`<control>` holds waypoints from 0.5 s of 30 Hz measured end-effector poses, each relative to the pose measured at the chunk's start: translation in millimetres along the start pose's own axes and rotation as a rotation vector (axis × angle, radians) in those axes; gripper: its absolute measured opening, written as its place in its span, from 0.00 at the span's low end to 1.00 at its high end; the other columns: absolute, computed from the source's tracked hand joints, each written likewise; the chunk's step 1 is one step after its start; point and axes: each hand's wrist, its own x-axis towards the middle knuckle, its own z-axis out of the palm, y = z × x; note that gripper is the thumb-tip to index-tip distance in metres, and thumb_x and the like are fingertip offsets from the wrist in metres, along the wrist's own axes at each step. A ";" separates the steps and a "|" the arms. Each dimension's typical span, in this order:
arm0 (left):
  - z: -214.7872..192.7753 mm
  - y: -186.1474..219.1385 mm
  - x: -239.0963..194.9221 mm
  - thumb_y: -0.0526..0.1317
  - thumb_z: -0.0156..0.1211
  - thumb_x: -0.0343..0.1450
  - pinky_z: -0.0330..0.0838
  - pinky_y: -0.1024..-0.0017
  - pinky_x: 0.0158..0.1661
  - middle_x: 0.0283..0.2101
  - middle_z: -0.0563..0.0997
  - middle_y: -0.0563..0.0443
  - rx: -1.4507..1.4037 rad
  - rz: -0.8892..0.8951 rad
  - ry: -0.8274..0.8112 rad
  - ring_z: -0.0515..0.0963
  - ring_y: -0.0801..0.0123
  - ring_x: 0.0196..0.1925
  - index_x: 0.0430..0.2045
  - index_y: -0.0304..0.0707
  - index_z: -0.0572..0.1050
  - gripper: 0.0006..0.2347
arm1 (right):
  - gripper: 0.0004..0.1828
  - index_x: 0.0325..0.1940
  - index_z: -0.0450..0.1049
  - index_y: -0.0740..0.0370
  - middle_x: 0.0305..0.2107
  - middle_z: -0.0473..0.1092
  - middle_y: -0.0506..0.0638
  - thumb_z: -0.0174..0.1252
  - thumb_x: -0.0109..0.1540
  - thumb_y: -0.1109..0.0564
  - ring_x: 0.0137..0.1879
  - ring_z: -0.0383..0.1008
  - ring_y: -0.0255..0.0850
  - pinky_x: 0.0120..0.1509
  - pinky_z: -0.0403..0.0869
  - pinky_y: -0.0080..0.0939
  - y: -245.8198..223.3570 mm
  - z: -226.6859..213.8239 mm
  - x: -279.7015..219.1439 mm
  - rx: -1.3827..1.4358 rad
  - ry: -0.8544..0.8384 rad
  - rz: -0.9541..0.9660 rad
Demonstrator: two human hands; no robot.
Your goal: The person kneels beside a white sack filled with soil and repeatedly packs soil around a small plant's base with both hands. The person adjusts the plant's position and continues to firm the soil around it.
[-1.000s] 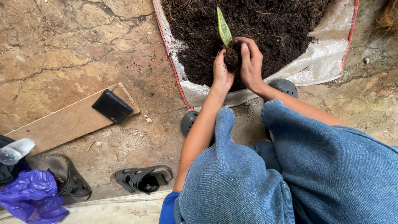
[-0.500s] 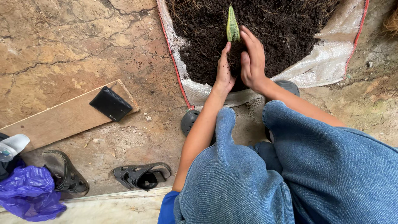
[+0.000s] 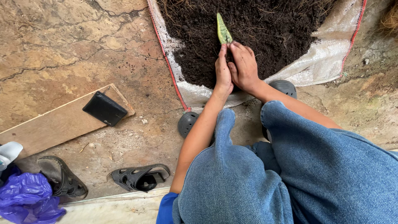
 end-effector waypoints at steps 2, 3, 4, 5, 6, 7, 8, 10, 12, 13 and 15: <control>1.9 2.5 -2.0 0.51 0.45 0.82 0.66 0.68 0.61 0.63 0.73 0.42 -0.012 -0.036 -0.003 0.72 0.65 0.62 0.65 0.27 0.67 0.24 | 0.24 0.69 0.67 0.74 0.60 0.70 0.64 0.57 0.69 0.63 0.70 0.71 0.57 0.73 0.67 0.59 0.1 1.0 0.6 0.001 0.016 -0.002; 2.1 4.9 -3.1 0.51 0.44 0.83 0.67 0.66 0.60 0.61 0.73 0.40 -0.019 -0.052 -0.003 0.72 0.62 0.61 0.65 0.26 0.68 0.24 | 0.22 0.67 0.68 0.73 0.59 0.71 0.64 0.56 0.69 0.63 0.69 0.72 0.56 0.72 0.67 0.59 -1.5 2.5 1.8 0.004 0.024 -0.005; 2.4 6.2 -5.7 0.51 0.42 0.83 0.67 0.68 0.62 0.62 0.73 0.41 -0.008 -0.013 -0.058 0.73 0.63 0.62 0.64 0.26 0.68 0.24 | 0.22 0.67 0.69 0.73 0.58 0.71 0.63 0.56 0.69 0.63 0.68 0.72 0.56 0.72 0.67 0.59 -2.9 2.8 2.7 0.000 0.037 -0.005; 2.5 7.3 -7.8 0.51 0.40 0.83 0.67 0.69 0.63 0.63 0.74 0.42 0.002 0.027 -0.112 0.73 0.63 0.64 0.64 0.27 0.68 0.24 | 0.22 0.66 0.69 0.73 0.57 0.71 0.63 0.56 0.68 0.63 0.67 0.71 0.57 0.71 0.66 0.59 -4.5 2.8 3.5 -0.004 0.049 -0.006; 2.4 8.0 -8.7 0.52 0.38 0.83 0.67 0.70 0.65 0.64 0.74 0.43 0.012 0.066 -0.168 0.73 0.64 0.65 0.64 0.27 0.68 0.25 | 0.22 0.66 0.70 0.72 0.57 0.71 0.63 0.56 0.68 0.63 0.67 0.71 0.57 0.71 0.66 0.59 -5.5 2.5 4.5 -0.009 0.063 -0.007; 1.8 7.9 -9.2 0.52 0.36 0.83 0.67 0.69 0.65 0.64 0.74 0.43 -0.020 0.052 -0.188 0.73 0.63 0.65 0.64 0.28 0.68 0.25 | 0.20 0.64 0.71 0.71 0.56 0.71 0.63 0.56 0.67 0.63 0.66 0.71 0.57 0.70 0.66 0.58 -6.4 2.2 5.4 0.007 0.059 0.005; 0.7 7.4 -8.5 0.52 0.35 0.84 0.67 0.68 0.65 0.63 0.74 0.42 -0.053 0.039 -0.209 0.73 0.62 0.65 0.64 0.28 0.68 0.25 | 0.19 0.62 0.72 0.70 0.54 0.71 0.62 0.55 0.67 0.63 0.65 0.71 0.57 0.70 0.65 0.58 -7.0 2.0 6.5 0.024 0.055 0.016; -3.5 3.7 -4.4 0.51 0.36 0.84 0.68 0.69 0.65 0.63 0.74 0.43 -0.088 0.020 -0.225 0.73 0.63 0.65 0.63 0.29 0.69 0.23 | 0.16 0.59 0.73 0.68 0.52 0.70 0.61 0.54 0.67 0.63 0.64 0.70 0.57 0.70 0.64 0.57 -7.6 1.7 7.9 0.065 0.066 0.042; -9.5 -3.1 3.0 0.48 0.39 0.83 0.68 0.72 0.64 0.61 0.76 0.44 -0.093 0.009 -0.218 0.73 0.65 0.64 0.61 0.28 0.71 0.21 | 0.11 0.55 0.73 0.66 0.51 0.70 0.59 0.54 0.68 0.63 0.65 0.69 0.57 0.71 0.64 0.56 -8.3 1.6 8.0 0.114 0.096 0.073; -12.4 -7.9 6.8 0.46 0.41 0.84 0.69 0.71 0.62 0.59 0.76 0.44 -0.074 0.025 -0.184 0.74 0.66 0.61 0.59 0.27 0.71 0.19 | 0.10 0.54 0.73 0.66 0.51 0.69 0.59 0.54 0.69 0.62 0.65 0.69 0.56 0.71 0.64 0.56 -8.9 1.6 7.6 0.114 0.091 0.105; -16.5 -19.8 12.4 0.43 0.44 0.84 0.71 0.71 0.57 0.53 0.77 0.45 -0.036 0.059 -0.113 0.75 0.68 0.56 0.56 0.26 0.72 0.16 | 0.08 0.51 0.72 0.66 0.52 0.68 0.57 0.53 0.70 0.61 0.66 0.68 0.53 0.72 0.63 0.56 -10.7 1.5 6.8 0.118 0.080 0.168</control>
